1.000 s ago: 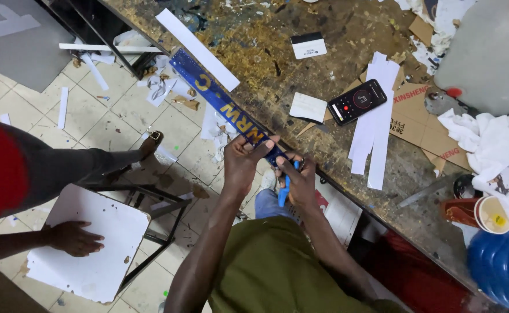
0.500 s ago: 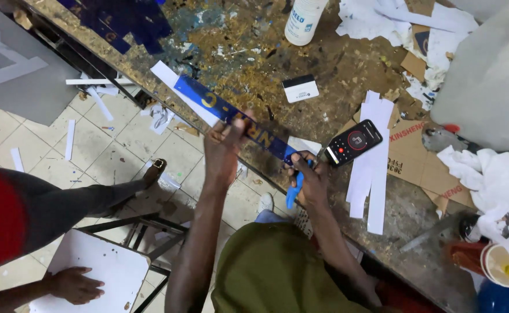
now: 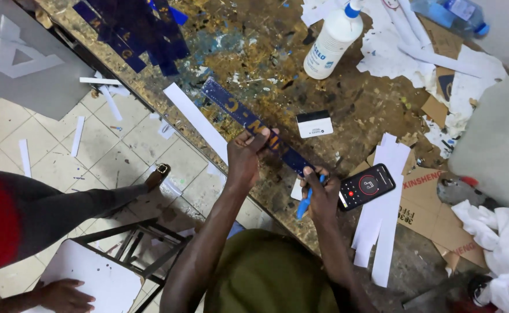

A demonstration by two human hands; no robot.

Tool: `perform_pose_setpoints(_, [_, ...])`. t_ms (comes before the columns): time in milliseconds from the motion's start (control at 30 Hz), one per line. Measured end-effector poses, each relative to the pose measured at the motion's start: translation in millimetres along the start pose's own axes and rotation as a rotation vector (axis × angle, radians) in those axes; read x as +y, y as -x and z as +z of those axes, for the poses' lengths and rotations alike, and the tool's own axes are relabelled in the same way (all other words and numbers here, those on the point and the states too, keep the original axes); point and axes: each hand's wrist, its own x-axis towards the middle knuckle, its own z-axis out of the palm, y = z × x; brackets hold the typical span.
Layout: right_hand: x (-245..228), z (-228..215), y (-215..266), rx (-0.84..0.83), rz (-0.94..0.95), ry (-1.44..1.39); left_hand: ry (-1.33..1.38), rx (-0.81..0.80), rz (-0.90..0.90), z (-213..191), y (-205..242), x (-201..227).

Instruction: Trimming the edges of a vinyl sign strip using scissors and a utility knife to remove excess backing material.

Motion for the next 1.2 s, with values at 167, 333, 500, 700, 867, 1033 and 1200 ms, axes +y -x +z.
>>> perform_pose_setpoints(167, [6, 18, -18, 0.042, -0.025, -0.038, -0.003, -0.006, 0.008, -14, -44, 29])
perform_pose_setpoints(333, [22, 50, -28, 0.12, -0.058, -0.063, -0.064, -0.074, -0.006, -48, -95, 80])
perform_pose_setpoints(500, [18, 100, -36, 0.285, -0.047, -0.067, -0.012, -0.025, -0.047, -106, -184, 91])
perform_pose_setpoints(700, [32, 115, -46, 0.372, -0.056, -0.148, 0.033, -0.043, 0.011, -146, -255, 122])
perform_pose_setpoints(867, [46, 102, -52, 0.407, 0.021, -0.265, 0.121, -0.008, 0.075, -169, -274, 169])
perform_pose_setpoints(1033, [25, 146, -68, 0.453, -0.001, -0.309, -0.002, -0.026, -0.099, -141, -195, 118])
perform_pose_setpoints(1200, [-53, 211, -84, 0.163, -0.6, 0.433, -0.035, -0.719, -0.435, -95, -136, 100])
